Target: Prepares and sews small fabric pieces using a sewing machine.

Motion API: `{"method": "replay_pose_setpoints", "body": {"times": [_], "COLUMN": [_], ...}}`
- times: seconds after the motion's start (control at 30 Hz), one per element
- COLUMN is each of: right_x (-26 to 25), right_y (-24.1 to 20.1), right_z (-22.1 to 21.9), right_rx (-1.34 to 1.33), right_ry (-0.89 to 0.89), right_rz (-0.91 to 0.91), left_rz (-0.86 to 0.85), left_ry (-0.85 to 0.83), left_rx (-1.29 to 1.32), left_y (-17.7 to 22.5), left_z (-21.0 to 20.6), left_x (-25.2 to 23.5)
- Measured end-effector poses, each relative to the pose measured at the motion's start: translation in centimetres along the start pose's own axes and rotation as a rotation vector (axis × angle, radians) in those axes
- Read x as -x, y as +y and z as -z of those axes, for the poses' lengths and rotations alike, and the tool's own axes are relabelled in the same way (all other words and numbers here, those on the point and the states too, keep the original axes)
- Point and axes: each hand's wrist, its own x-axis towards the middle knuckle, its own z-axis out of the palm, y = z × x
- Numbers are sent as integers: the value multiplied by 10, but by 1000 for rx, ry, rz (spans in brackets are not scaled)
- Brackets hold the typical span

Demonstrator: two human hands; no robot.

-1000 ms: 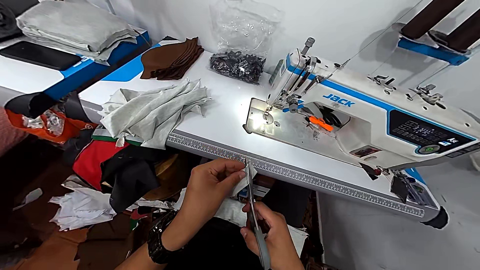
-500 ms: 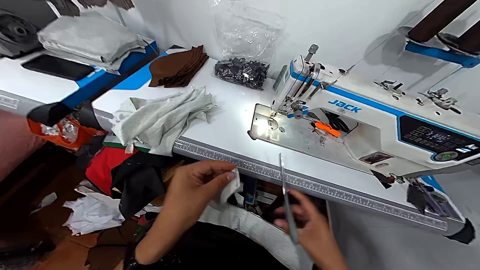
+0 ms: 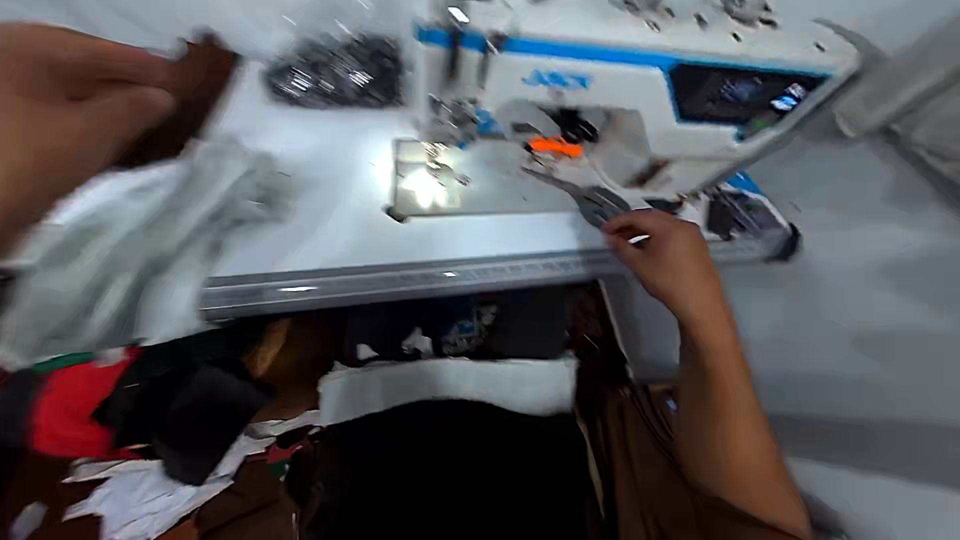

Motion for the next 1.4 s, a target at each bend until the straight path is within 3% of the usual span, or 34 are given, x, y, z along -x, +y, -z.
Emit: {"method": "replay_pose_setpoints", "body": {"times": [0.07,0.1,0.17,0.27,0.37,0.5,0.67,0.77,0.83,0.9,0.97,1.07,1.13,1.27,1.4], "right_x": [52,80,131,186,201,199,204,198,189,181,169,154,148,159,178], "right_y": [19,35,77,100,97,100,96,61,24,-9,-33,-45,-34,9,43], "right_z": [-3,-13,-51,-113,-142,-154,-130,-97,-75,-57,-41,-26,-25,-47,-85], "right_rx": [-243,-353,-506,-696,-851,-929,-602,-543,-655,-803,-908,-865,-795,-789,-401], "right_ry": [-266,-411,-543,-288,-136,-40,71,4,-66,-102,-104,-67,-21,31,29], "right_rz": [-60,-120,-287,-475,-561,-688,-458,-397,-354,-284,-207,-146,-177,-387,-468], "left_rz": [-349,-390,-286,-330,-373,-344,-253,-255,-142,136,393,622,679,813,811], "left_ry": [-231,-313,-484,-690,-645,-568,-534,-748,-959,-1174,-1283,-1148,-1062,-1056,-1126], "left_rx": [162,223,292,338,431,466,637,876,1077,1312,1529,1762,1776,1656,1553], "left_y": [-41,-41,-2,16,10,19,35,57,78,95,97,82,71,62,69], "left_z": [-58,-80,-101,-138,-168,-166,-170,-212,-250,-284,-306,-308,-301,-295,-297], "left_x": [21,43,102,153,174,184,211,235,255,272,282,284,283,287,284]}}
